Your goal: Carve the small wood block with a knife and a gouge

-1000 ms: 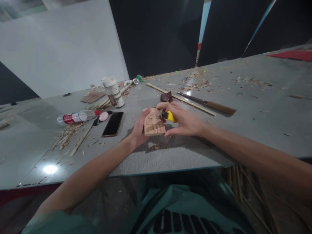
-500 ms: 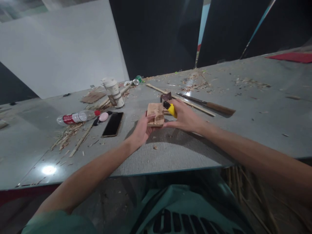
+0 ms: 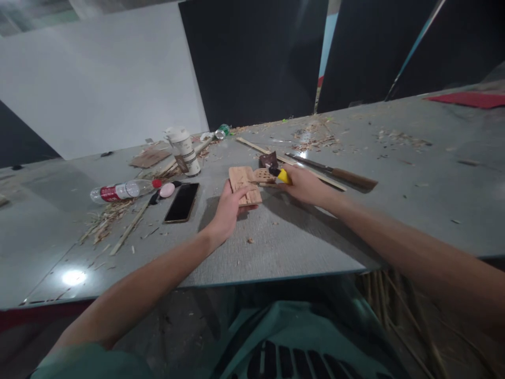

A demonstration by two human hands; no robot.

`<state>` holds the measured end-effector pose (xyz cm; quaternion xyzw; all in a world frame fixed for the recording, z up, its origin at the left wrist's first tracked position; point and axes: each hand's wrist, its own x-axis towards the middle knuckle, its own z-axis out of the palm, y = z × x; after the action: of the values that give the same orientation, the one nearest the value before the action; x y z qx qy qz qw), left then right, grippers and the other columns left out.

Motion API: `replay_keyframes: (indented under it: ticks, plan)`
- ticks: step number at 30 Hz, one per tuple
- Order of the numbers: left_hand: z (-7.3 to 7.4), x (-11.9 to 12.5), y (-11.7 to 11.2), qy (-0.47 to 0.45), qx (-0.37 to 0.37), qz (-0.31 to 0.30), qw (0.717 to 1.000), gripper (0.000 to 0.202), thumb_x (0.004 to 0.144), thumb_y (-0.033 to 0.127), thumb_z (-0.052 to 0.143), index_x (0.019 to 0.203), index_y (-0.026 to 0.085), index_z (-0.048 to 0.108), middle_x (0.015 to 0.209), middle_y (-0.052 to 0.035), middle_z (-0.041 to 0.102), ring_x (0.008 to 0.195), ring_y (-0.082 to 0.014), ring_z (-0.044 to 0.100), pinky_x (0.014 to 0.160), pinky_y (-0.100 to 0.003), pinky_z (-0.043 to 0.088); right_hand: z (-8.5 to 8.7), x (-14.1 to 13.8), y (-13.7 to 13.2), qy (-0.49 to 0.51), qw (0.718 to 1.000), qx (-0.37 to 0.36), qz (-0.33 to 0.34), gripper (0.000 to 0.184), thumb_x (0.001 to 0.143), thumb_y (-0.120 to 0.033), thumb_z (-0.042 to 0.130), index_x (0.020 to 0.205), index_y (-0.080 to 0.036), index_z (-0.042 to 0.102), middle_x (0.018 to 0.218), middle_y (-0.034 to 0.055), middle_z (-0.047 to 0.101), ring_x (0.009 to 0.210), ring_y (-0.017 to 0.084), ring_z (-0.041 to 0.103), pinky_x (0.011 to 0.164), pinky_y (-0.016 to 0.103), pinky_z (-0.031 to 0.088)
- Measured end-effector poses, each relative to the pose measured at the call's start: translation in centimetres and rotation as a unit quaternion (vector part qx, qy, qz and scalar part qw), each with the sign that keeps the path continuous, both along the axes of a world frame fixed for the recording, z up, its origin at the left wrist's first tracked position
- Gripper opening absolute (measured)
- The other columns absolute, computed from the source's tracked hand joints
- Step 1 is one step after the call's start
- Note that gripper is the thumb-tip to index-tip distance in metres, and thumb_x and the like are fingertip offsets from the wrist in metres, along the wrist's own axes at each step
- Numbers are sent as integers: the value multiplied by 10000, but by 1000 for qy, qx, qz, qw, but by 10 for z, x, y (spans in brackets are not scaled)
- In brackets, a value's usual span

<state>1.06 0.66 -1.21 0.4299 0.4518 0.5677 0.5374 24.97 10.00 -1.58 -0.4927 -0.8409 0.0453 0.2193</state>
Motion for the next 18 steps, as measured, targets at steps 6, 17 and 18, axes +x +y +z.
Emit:
replay_keyframes:
  ticks: [6, 17, 18]
  plan:
    - [2, 2, -4, 19, 2, -3, 1000, 486, 943, 273, 748, 1413, 258, 628, 1390, -125, 756, 1071, -268, 772, 698, -302, 642, 1, -5, -5, -43, 999, -10, 22, 424, 1065, -447, 721, 1412, -208, 679, 1426, 118, 692, 1197, 262, 714, 1011, 496, 633]
    - [6, 5, -7, 37, 5, -4, 999, 482, 896, 257, 751, 1362, 223, 636, 1292, -135, 781, 922, -245, 778, 628, -284, 611, 2, -13, -13, -68, 997, -20, 16, 443, 1060, -447, 729, 1425, -203, 671, 1434, 119, 687, 1208, 269, 713, 1012, 504, 632]
    - [7, 5, -8, 37, 4, -5, 999, 490, 895, 261, 756, 1368, 220, 635, 1274, -134, 785, 898, -240, 776, 620, -283, 607, 3, -14, -13, -68, 997, -20, 6, 443, 1060, -447, 728, 1426, -203, 671, 1435, 120, 687, 1209, 269, 712, 1013, 504, 632]
